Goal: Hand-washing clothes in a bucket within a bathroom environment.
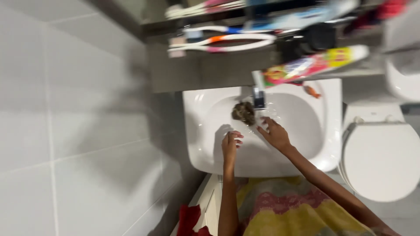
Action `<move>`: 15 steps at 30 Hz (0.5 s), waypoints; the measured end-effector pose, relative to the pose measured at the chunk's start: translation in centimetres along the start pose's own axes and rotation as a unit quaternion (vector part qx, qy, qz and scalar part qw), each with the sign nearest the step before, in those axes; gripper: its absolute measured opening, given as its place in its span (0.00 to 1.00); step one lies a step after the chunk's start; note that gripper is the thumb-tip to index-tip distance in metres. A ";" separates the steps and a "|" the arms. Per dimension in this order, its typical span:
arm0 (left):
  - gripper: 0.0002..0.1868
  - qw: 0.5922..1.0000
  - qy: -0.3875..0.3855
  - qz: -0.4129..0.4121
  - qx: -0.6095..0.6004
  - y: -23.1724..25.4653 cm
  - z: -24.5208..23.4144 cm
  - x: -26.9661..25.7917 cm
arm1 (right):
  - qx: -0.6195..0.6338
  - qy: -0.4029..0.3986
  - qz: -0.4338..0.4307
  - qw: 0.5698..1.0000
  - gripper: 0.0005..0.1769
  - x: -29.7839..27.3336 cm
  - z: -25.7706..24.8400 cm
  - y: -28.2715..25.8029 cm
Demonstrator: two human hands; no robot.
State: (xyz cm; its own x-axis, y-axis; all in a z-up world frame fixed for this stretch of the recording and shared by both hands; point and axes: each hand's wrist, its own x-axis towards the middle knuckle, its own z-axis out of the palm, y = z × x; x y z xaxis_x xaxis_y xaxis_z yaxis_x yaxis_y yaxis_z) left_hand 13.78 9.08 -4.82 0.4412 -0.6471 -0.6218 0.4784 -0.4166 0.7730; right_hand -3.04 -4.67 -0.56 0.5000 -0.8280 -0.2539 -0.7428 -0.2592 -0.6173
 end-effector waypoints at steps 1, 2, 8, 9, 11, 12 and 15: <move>0.17 1.000 0.011 0.002 -0.006 0.2 -0.9 0.1 | -0.001 -0.008 -0.009 1.000 0.27 1.5 1.4 -0.8; 0.18 1.000 0.009 0.006 -0.002 0.1 -2.0 0.1 | -0.046 -0.028 -0.002 0.999 0.37 2.9 3.2 -1.6; 0.22 0.999 0.022 -0.017 0.024 0.9 -4.9 0.8 | -0.132 -0.083 0.081 0.984 0.42 7.7 10.2 -2.5; 0.24 0.999 0.029 -0.033 0.018 0.5 -5.0 1.2 | -0.123 -0.071 0.078 0.987 0.35 7.7 11.1 -1.3; 0.28 0.998 0.022 -0.062 0.004 0.6 -4.5 2.6 | -0.089 -0.071 0.047 0.992 0.29 6.4 10.5 -2.0; 0.33 0.995 0.017 -0.094 -0.009 0.6 -4.1 3.1 | -0.055 -0.074 0.018 0.996 0.24 5.5 10.1 -2.2; 0.41 0.973 -0.056 -0.218 -0.053 4.7 -1.7 3.0 | 0.075 -0.100 0.044 0.991 0.20 1.3 8.6 -3.7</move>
State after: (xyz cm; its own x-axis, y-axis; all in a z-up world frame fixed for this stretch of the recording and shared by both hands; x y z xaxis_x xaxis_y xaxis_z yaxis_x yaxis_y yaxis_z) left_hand 18.64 6.28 -3.24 0.0955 -0.4914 -0.8657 0.6805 -0.6025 0.4171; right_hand 4.19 -0.51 -4.97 0.5253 -0.7246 -0.4461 -0.7210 -0.1007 -0.6856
